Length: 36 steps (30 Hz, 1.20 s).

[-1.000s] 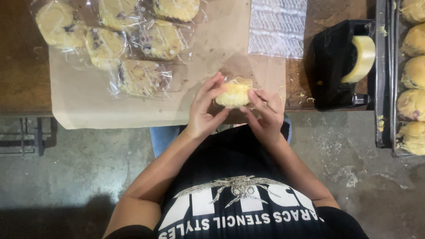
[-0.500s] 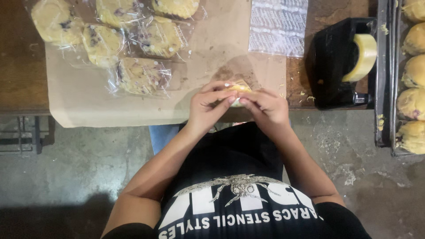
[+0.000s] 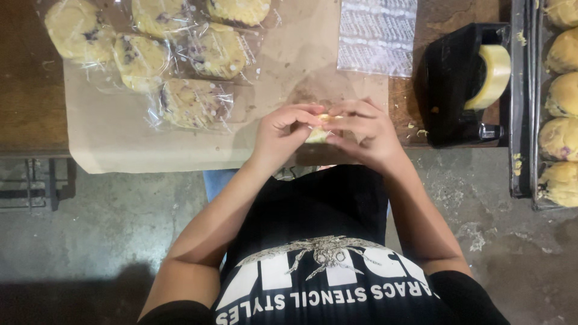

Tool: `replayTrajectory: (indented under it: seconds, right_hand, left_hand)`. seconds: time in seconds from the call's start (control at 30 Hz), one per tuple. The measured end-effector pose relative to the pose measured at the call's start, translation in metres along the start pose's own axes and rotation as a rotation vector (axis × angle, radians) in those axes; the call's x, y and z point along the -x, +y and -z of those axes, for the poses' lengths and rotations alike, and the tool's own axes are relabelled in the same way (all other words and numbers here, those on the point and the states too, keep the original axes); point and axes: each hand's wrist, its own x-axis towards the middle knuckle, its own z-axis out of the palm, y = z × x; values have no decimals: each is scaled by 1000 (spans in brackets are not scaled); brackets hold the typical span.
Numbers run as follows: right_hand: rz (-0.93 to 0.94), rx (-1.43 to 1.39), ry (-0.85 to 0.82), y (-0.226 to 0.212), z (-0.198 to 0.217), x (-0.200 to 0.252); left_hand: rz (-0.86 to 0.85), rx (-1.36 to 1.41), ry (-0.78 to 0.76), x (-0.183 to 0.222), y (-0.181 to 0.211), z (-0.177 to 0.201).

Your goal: The person packages baked goods by wrapping them individually in plastic wrap and securing each wrap with tape by hand.

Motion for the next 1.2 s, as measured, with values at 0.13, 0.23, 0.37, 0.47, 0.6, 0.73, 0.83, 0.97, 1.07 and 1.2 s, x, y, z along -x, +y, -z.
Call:
replayTrajectory:
  seconds: [0.13, 0.23, 0.37, 0.47, 0.6, 0.73, 0.83, 0.97, 1.07, 1.2]
  right_hand:
    - [12, 183, 82, -20, 6, 6]
    - [17, 372, 181, -20, 25, 25]
    - [-478, 411, 598, -10, 96, 87]
    - [-791, 217, 591, 17, 139, 109]
    - [-1236, -545, 361, 46, 161, 105]
    - [-1212, -776, 426, 55, 168, 100]
    - [-954, -733, 501, 35, 149, 128]
    - [-689, -861, 832, 40, 94, 184]
    - [-735, -640, 876, 57, 78, 208]
    - [-993, -941, 1081, 59, 54, 198]
  left_hand:
    - [-146, -430, -135, -4, 31, 9]
    - [-333, -682, -301, -8, 54, 14]
    - [-292, -747, -282, -5, 55, 9]
    - [-314, -815, -232, -2, 48, 6]
    - [-330, -835, -190, -1, 46, 1]
    - [-374, -839, -172, 1, 50, -6]
    - [-369, -849, -166, 1, 48, -8]
    - [-382, -877, -126, 5, 43, -9]
    - [-420, -907, -104, 3, 38, -12]
    - [-499, -909, -79, 6, 32, -13]
